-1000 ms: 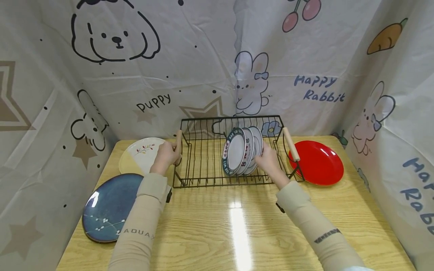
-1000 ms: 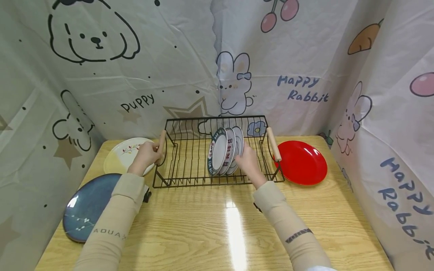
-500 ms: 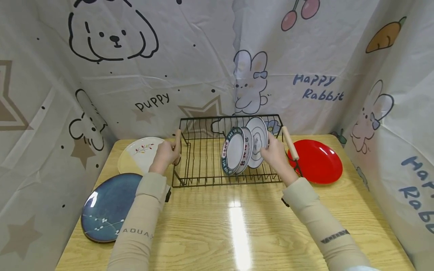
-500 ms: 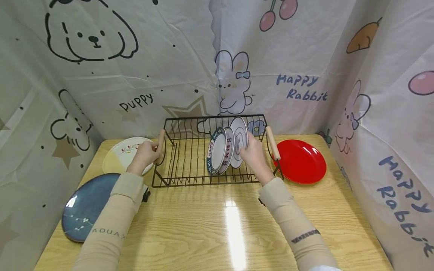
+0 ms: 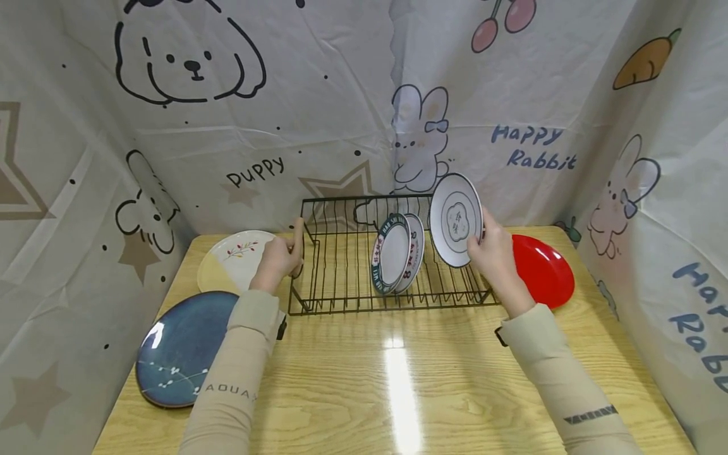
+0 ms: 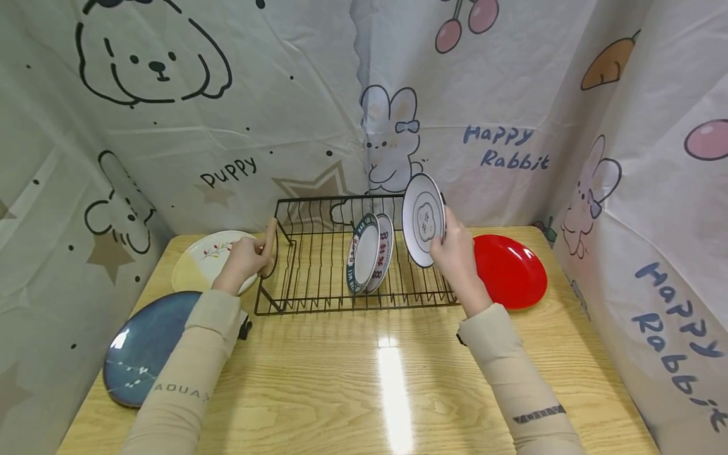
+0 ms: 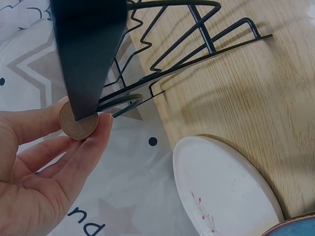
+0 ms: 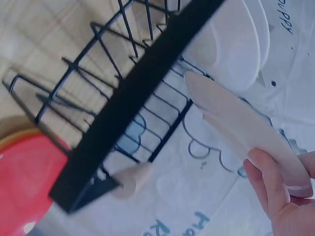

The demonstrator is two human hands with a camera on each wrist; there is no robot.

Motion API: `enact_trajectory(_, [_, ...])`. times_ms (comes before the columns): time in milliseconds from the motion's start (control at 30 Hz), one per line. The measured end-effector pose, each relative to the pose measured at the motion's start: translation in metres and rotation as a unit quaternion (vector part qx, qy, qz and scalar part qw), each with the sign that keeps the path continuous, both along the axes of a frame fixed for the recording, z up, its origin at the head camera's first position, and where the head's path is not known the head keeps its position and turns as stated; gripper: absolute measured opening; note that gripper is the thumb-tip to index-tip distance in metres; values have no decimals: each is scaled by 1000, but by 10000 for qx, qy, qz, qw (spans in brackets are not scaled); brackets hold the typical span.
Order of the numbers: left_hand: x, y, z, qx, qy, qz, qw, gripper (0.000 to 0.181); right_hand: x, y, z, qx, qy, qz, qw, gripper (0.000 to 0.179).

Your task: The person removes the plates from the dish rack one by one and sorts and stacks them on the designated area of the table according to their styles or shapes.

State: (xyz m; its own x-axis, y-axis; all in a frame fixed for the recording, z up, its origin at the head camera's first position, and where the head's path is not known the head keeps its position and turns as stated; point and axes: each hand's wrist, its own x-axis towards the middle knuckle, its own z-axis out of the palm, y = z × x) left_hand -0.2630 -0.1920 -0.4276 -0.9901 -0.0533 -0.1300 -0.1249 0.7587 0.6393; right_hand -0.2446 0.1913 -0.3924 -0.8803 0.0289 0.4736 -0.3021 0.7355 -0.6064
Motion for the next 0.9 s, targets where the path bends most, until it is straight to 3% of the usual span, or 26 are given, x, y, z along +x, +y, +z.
enact_trajectory(133, [1,0,0,56,-79,102,9999,74,8,12,6,-166,194,-143,9996,45])
enact_trajectory(267, [2,0,0,122,-107,150,9998,82,17,26,10,-360,526,-328,9974,45])
enact_trajectory(433, [2,0,0,88,-104,95,9999,81,27,43,16,-475,718,-731,9936,48])
enact_trajectory(700, [2,1,-1,135,-92,111,9998,74,46,66,21,-759,422,-1443,9857,46])
enact_trajectory(900, [1,1,-1,55,-70,133,9999,68,62,85,20,-933,146,-2050,9742,48])
